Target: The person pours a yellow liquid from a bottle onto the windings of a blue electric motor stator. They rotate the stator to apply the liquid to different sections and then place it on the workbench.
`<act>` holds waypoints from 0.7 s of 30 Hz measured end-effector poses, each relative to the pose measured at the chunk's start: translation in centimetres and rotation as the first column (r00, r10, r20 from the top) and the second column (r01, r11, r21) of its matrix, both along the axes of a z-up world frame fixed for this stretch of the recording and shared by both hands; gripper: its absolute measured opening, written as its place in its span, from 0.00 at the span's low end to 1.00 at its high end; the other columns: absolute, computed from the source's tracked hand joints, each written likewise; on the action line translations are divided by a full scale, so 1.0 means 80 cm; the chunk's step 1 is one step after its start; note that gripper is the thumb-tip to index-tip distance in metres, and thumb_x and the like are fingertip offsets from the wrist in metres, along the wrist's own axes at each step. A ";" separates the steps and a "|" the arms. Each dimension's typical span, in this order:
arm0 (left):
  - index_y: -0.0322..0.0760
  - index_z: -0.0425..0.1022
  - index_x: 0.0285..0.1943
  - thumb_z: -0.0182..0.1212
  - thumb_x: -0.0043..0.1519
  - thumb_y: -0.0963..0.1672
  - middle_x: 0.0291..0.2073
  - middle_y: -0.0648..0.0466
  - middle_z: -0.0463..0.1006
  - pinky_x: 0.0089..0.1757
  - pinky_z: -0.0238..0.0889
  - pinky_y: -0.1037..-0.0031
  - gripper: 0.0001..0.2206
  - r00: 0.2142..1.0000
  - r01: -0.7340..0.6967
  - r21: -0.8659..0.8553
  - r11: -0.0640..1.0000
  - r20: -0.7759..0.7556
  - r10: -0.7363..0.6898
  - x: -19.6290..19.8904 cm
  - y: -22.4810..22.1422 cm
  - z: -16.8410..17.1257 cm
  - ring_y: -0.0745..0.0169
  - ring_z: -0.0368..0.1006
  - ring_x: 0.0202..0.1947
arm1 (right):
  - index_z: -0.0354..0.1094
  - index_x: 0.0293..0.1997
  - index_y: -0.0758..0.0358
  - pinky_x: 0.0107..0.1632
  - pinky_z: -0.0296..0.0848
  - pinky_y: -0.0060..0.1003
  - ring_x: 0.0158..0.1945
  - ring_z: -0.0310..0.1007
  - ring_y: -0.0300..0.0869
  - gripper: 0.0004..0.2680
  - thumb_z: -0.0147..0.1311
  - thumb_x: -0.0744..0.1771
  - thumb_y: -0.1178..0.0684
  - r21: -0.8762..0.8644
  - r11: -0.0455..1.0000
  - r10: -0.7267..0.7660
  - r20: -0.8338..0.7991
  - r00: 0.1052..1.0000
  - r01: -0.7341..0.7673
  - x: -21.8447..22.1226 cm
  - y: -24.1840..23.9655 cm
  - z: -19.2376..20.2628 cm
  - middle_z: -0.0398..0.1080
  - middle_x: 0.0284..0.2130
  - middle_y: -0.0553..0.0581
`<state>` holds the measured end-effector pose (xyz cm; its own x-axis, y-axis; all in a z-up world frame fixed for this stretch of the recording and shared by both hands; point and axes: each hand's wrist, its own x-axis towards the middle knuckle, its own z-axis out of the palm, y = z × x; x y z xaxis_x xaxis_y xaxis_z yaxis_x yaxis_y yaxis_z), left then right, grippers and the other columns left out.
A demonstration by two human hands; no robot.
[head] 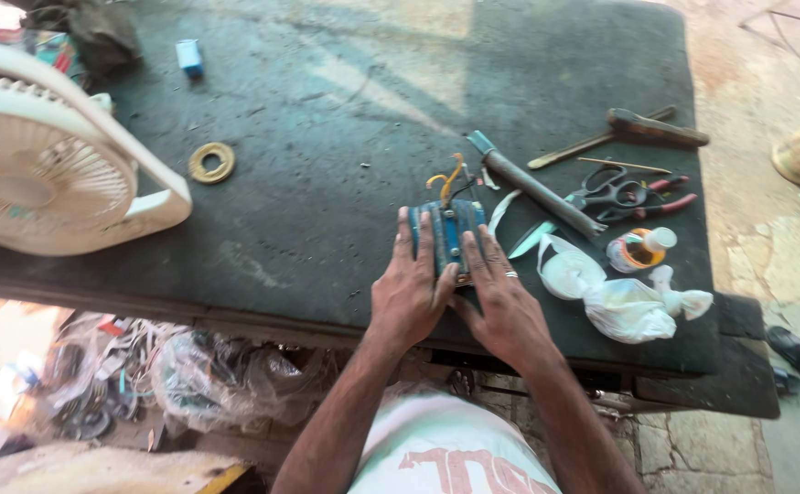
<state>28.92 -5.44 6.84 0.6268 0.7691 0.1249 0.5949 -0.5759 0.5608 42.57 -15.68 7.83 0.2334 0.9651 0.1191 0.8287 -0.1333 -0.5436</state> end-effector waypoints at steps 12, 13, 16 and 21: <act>0.33 0.41 0.80 0.42 0.68 0.57 0.77 0.29 0.39 0.51 0.72 0.52 0.37 0.999 0.000 -0.015 1.000 -0.034 0.000 0.002 -0.001 -0.017 0.29 0.55 0.72 | 0.39 0.77 0.59 0.68 0.59 0.51 0.76 0.45 0.59 0.36 0.61 0.64 0.44 -0.050 0.999 0.000 0.004 1.000 0.000 0.004 -0.004 -0.006 0.39 0.76 0.66; 0.34 0.39 0.81 0.41 0.68 0.57 0.77 0.29 0.38 0.50 0.72 0.51 0.37 0.998 -0.004 -0.047 0.999 -0.069 0.000 0.004 0.000 -0.018 0.28 0.54 0.72 | 0.38 0.77 0.59 0.68 0.58 0.52 0.76 0.44 0.58 0.36 0.61 0.64 0.43 -0.080 0.997 -0.004 0.010 1.000 0.005 0.005 -0.002 -0.007 0.38 0.76 0.65; 0.37 0.38 0.81 0.39 0.68 0.58 0.78 0.30 0.37 0.50 0.71 0.49 0.37 0.998 0.000 -0.023 1.000 -0.061 -0.001 0.006 -0.001 -0.019 0.27 0.53 0.72 | 0.36 0.77 0.59 0.68 0.57 0.53 0.76 0.43 0.58 0.37 0.61 0.63 0.42 -0.124 0.992 -0.004 0.037 0.999 0.009 0.007 -0.001 -0.008 0.37 0.76 0.65; 0.39 0.38 0.82 0.41 0.68 0.59 0.78 0.31 0.38 0.53 0.69 0.48 0.38 0.999 -0.017 -0.007 1.000 -0.049 0.017 0.007 0.000 -0.024 0.26 0.53 0.72 | 0.36 0.77 0.61 0.69 0.57 0.53 0.76 0.44 0.58 0.37 0.62 0.63 0.44 -0.080 0.997 0.025 0.037 0.999 -0.022 0.010 -0.002 -0.007 0.39 0.76 0.66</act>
